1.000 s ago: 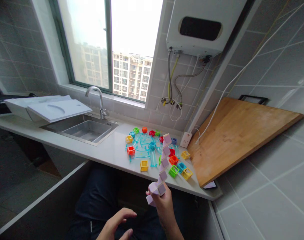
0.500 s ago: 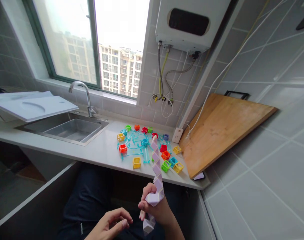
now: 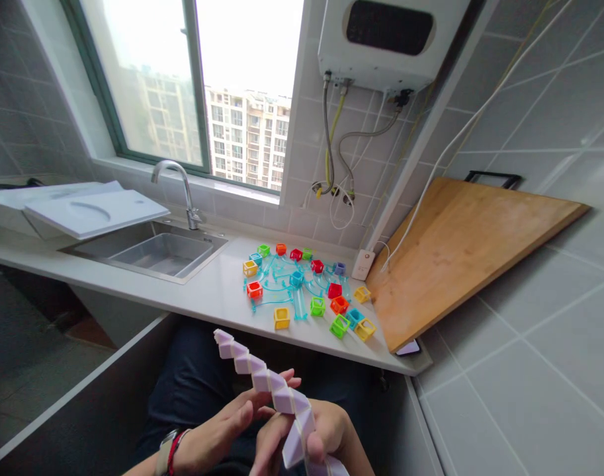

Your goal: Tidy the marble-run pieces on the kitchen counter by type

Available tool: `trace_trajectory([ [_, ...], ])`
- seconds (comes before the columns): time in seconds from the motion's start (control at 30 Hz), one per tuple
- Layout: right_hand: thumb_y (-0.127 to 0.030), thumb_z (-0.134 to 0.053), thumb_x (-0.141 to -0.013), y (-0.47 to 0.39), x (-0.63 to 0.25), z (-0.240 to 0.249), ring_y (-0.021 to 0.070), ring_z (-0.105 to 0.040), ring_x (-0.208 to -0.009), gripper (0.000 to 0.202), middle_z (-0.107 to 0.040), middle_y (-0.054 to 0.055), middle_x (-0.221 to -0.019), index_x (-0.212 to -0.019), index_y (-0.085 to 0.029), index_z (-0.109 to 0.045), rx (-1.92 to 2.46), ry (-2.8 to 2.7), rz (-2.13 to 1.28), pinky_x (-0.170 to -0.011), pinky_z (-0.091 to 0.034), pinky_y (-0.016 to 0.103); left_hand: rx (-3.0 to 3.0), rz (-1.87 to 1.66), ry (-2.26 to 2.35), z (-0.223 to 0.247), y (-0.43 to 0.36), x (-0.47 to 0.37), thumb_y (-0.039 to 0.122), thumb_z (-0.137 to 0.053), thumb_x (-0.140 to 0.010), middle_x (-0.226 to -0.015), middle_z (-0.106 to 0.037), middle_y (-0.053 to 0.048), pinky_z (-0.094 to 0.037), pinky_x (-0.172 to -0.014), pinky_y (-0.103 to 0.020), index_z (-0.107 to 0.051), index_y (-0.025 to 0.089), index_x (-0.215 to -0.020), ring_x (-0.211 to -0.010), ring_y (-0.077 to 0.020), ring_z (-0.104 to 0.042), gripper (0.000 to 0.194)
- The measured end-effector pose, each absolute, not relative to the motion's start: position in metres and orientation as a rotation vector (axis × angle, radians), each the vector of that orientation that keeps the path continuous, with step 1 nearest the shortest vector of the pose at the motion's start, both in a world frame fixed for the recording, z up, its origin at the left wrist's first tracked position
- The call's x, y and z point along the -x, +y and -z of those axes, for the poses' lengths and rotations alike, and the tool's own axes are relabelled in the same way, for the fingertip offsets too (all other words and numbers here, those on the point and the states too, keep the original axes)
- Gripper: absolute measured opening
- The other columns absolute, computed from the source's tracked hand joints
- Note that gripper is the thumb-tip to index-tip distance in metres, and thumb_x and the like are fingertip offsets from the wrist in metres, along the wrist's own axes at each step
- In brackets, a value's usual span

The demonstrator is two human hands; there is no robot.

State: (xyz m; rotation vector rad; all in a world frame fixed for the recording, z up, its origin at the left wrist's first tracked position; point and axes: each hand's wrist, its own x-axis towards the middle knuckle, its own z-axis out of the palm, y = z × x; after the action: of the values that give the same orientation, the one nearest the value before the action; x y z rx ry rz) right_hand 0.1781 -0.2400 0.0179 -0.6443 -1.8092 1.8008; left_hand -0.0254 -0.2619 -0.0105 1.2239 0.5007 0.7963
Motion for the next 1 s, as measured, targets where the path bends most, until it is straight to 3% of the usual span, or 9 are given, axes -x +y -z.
trace_trajectory([
  [0.1,-0.089,-0.063,-0.066,-0.244,-0.170,-0.017,0.0227,-0.071,-0.069,0.083,-0.073,0.011,-0.083,-0.096,-0.013,-0.076,0.489,-1.693,-2.237,-0.069,-0.057,0.036,-1.003,-0.867,0.574,-0.002,-0.256,0.012,0.072,-0.050,-0.091,-0.143,-0.062,-0.010,-0.046,-0.110,-0.049,-0.065,0.032,-0.134,-0.132,-0.0342,-0.057,0.061],
  [0.2,-0.073,-0.064,-0.083,-0.244,-0.165,-0.007,0.0210,-0.070,-0.081,0.069,-0.072,0.010,-0.099,-0.120,-0.016,-0.070,0.643,-1.467,-2.060,-0.076,-0.055,0.033,-0.840,-0.959,0.722,-0.008,-0.242,0.010,0.063,-0.055,-0.093,-0.125,-0.072,-0.016,-0.057,-0.093,-0.044,-0.065,0.019,-0.128,-0.117,-0.0336,-0.067,0.057],
  [0.33,-0.066,-0.067,-0.086,-0.243,-0.167,0.014,0.0257,-0.067,-0.107,0.070,-0.063,0.012,-0.129,-0.142,-0.026,-0.055,0.818,-1.352,-1.833,-0.088,-0.054,0.037,-0.856,-1.073,0.835,-0.023,-0.203,0.040,0.064,-0.045,-0.098,-0.114,-0.075,-0.011,-0.060,-0.086,-0.042,-0.061,0.023,-0.133,-0.095,-0.0271,-0.074,0.056],
  [0.43,-0.063,-0.068,-0.087,-0.243,-0.176,0.030,0.0265,-0.067,-0.106,0.058,-0.066,0.013,-0.127,-0.131,-0.025,-0.064,1.014,-1.345,-1.743,-0.089,-0.053,0.040,-0.941,-1.069,0.927,-0.041,-0.153,0.085,0.064,-0.041,-0.099,-0.111,-0.073,-0.009,-0.060,-0.080,-0.037,-0.062,0.023,-0.131,-0.075,-0.0186,-0.072,0.056],
  [0.53,-0.061,-0.067,-0.088,-0.242,-0.188,0.043,0.0269,-0.068,-0.102,0.048,-0.072,0.013,-0.116,-0.115,-0.021,-0.072,1.089,-1.342,-1.671,-0.089,-0.053,0.041,-1.073,-0.851,1.156,-0.054,-0.092,0.134,0.061,-0.048,-0.098,-0.118,-0.072,-0.010,-0.060,-0.078,-0.034,-0.056,0.021,-0.134,-0.073,-0.0150,-0.071,0.054],
  [0.63,-0.059,-0.067,-0.089,-0.241,-0.195,0.058,0.0262,-0.069,-0.095,0.045,-0.074,0.013,-0.107,-0.109,-0.020,-0.074,1.075,-1.297,-1.630,-0.086,-0.053,0.041,-1.106,-0.691,1.363,-0.055,-0.034,0.175,0.055,-0.064,-0.092,-0.113,-0.074,-0.017,-0.058,-0.068,-0.034,-0.057,0.013,-0.126,-0.069,-0.0184,-0.071,0.054],
  [0.7,-0.059,-0.067,-0.089,-0.239,-0.197,0.071,0.0255,-0.069,-0.092,0.045,-0.075,0.012,-0.104,-0.107,-0.019,-0.074,1.066,-1.226,-1.622,-0.085,-0.053,0.040,-1.129,-0.604,1.520,-0.049,-0.003,0.195,0.052,-0.070,-0.089,-0.105,-0.075,-0.015,-0.055,-0.062,-0.030,-0.059,0.011,-0.119,-0.067,-0.0190,-0.071,0.052],
  [0.83,-0.058,-0.072,-0.085,-0.235,-0.196,0.099,0.0223,-0.067,-0.082,0.042,-0.074,0.010,-0.094,-0.097,-0.018,-0.075,1.050,-0.975,-1.670,-0.076,-0.053,0.035,-1.165,-0.411,1.730,-0.033,0.046,0.214,0.040,-0.061,-0.098,-0.109,-0.070,-0.009,-0.059,-0.073,-0.034,-0.062,0.013,-0.120,-0.083,-0.0181,-0.070,0.035],
  [1.0,-0.055,-0.077,-0.081,-0.230,-0.200,0.127,0.0195,-0.065,-0.077,0.037,-0.072,0.007,-0.087,-0.093,-0.020,-0.074,0.902,-0.568,-1.815,-0.071,-0.051,0.031,-1.242,-0.214,1.876,-0.015,0.097,0.212,0.035,-0.063,-0.097,-0.126,-0.064,-0.010,-0.058,-0.089,-0.044,-0.061,0.016,-0.127,-0.106,-0.0238,-0.066,0.035],
])
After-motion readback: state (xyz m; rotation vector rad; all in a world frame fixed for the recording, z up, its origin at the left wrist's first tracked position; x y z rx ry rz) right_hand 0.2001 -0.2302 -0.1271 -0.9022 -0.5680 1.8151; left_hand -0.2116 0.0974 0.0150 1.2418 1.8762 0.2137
